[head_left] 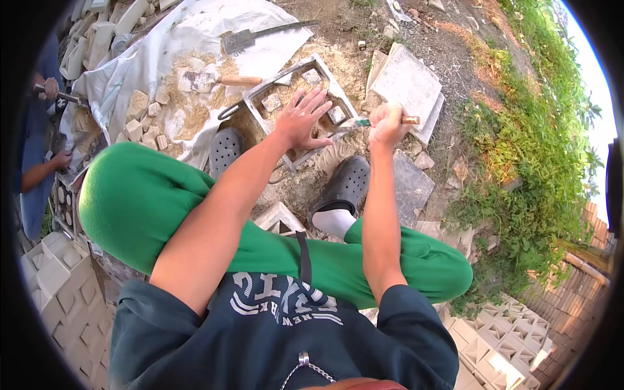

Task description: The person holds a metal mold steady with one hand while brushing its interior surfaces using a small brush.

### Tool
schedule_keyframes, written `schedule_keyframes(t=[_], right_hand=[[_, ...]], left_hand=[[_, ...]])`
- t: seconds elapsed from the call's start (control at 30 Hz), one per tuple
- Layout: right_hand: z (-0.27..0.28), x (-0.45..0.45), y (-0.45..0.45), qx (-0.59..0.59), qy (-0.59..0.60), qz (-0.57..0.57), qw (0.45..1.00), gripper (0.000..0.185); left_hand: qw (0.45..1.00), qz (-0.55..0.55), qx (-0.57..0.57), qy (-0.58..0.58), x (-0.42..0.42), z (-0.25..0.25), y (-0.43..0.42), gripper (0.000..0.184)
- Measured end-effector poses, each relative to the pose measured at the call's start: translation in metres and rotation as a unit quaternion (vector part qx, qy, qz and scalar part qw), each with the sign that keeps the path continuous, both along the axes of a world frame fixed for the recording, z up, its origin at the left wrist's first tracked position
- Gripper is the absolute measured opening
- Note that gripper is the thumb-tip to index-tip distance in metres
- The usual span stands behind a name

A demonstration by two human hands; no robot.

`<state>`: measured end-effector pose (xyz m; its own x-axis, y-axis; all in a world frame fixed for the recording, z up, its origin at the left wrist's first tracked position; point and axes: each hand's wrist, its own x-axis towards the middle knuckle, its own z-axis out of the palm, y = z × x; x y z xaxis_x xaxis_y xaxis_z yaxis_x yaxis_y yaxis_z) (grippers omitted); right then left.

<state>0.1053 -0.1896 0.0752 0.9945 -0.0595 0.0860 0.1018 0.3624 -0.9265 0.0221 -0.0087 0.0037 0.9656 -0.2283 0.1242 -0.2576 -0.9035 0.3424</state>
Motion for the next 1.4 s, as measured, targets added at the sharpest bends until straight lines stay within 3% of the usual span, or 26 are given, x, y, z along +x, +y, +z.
schedule_keyframes(t=[0.13, 0.23, 0.3, 0.37, 0.47, 0.57, 0.7, 0.8, 0.83, 0.9, 0.97, 1.03, 1.1, 1.23, 1.3, 1.4], right_hand=[[0.058, -0.006, 0.013, -0.039, -0.043, -0.040, 0.998, 0.041], [0.048, -0.006, 0.021, -0.095, -0.032, -0.068, 0.993, 0.040], [-0.021, 0.001, 0.012, -0.177, -0.025, 0.014, 0.984, 0.036], [-0.012, -0.006, 0.029, -0.087, 0.064, -0.044, 0.993, 0.035], [-0.004, -0.006, 0.025, -0.100, 0.046, -0.005, 0.994, 0.038], [0.019, 0.000, 0.024, -0.136, -0.008, -0.048, 0.989, 0.041], [0.070, -0.006, 0.034, -0.170, -0.036, -0.057, 0.983, 0.041], [0.049, -0.006, 0.040, -0.183, -0.042, -0.050, 0.981, 0.039], [0.033, -0.009, 0.040, -0.239, -0.023, -0.042, 0.970, 0.036], [-0.015, -0.007, 0.040, -0.264, -0.089, -0.038, 0.960, 0.035], [-0.011, -0.005, 0.037, -0.253, -0.058, -0.004, 0.966, 0.035], [-0.003, -0.010, 0.034, -0.244, -0.021, 0.032, 0.969, 0.035], [0.010, -0.011, 0.033, -0.139, -0.012, 0.025, 0.990, 0.037], [0.056, -0.023, 0.042, -0.032, -0.032, 0.081, 0.996, 0.046], [0.068, -0.030, 0.047, -0.013, -0.054, 0.125, 0.991, 0.046], [0.048, -0.039, 0.053, -0.021, -0.073, 0.196, 0.978, 0.043]], left_hand=[[1.000, 0.001, -0.005, -0.001, -0.008, -0.004, -0.002, 0.101], [0.999, -0.005, -0.035, -0.026, -0.003, -0.001, -0.002, 0.099], [0.999, 0.016, -0.025, -0.033, -0.003, -0.004, -0.003, 0.103], [0.998, 0.018, -0.034, -0.040, -0.001, -0.003, -0.004, 0.103], [0.991, 0.109, -0.034, -0.068, -0.007, 0.002, -0.011, 0.101], [0.985, 0.164, -0.014, -0.060, -0.017, -0.009, -0.033, 0.096], [0.994, 0.105, -0.011, -0.027, -0.047, -0.016, -0.069, 0.091], [0.996, 0.060, -0.066, -0.004, -0.066, 0.002, -0.082, 0.089], [0.995, 0.050, -0.081, 0.008, -0.068, 0.004, -0.082, 0.088], [0.997, 0.022, -0.074, -0.014, -0.070, 0.003, -0.071, 0.087], [0.992, -0.108, -0.054, -0.044, -0.067, -0.003, -0.046, 0.086], [0.994, -0.095, -0.025, -0.046, -0.060, 0.002, -0.023, 0.086], [0.996, 0.055, -0.002, -0.065, -0.056, 0.010, 0.000, 0.091], [0.996, 0.077, 0.014, -0.051, -0.050, 0.005, 0.035, 0.099], [0.998, 0.034, 0.006, -0.043, -0.051, 0.002, 0.043, 0.107], [0.999, 0.025, -0.006, -0.046, -0.051, -0.003, 0.040, 0.111]])
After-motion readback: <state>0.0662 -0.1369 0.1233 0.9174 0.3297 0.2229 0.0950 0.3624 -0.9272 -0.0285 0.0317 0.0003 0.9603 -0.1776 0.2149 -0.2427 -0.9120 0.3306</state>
